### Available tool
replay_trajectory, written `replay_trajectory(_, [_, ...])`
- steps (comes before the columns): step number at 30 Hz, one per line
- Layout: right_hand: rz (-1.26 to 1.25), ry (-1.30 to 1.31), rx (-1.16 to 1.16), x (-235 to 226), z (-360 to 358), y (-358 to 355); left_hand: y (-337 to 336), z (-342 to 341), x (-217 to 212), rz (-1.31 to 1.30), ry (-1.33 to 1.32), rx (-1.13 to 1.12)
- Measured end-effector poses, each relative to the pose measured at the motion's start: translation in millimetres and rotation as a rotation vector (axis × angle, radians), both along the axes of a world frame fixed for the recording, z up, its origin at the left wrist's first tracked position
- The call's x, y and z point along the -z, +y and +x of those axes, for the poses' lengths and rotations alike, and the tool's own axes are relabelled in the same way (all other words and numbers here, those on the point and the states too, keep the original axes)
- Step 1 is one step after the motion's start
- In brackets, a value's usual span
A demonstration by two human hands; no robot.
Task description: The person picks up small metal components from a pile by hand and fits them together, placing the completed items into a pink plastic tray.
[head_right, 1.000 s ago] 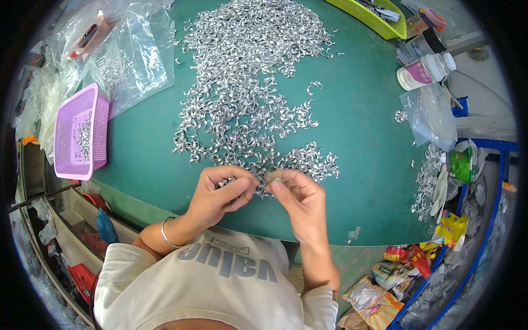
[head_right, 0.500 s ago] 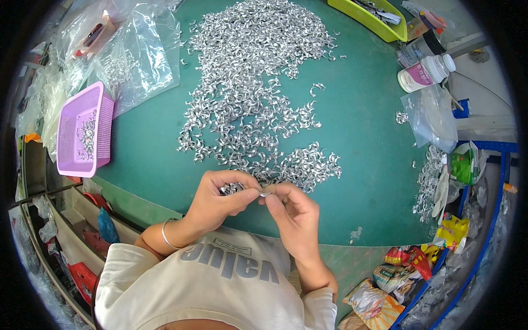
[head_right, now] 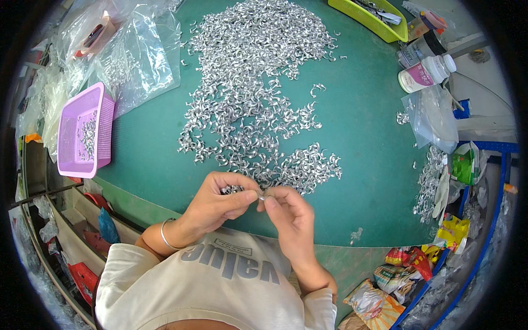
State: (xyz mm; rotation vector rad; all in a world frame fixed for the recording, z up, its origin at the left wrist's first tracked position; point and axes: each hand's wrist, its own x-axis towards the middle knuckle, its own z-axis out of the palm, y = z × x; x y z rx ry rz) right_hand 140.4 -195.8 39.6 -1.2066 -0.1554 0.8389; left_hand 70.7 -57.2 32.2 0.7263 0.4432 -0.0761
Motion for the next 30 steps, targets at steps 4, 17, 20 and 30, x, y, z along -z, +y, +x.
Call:
replay_trajectory(4, [-0.101,-0.41,0.015,3,-2,-4,2,-2,1,-0.01,0.011,0.024])
replay_trajectory(17, [0.28,0.57,-0.062,-1,-3,-2,-3,-2,-12,0.198,-0.037,-0.005])
replay_trajectory(20, [0.284,0.613,-0.068,-4,-3,-2,-3,-3,-16,0.18,-0.012,-0.002])
replay_trajectory(30, [-0.141,-0.416,0.044,5,-6,-1,-6,-1,-9,0.564,-0.144,-0.048])
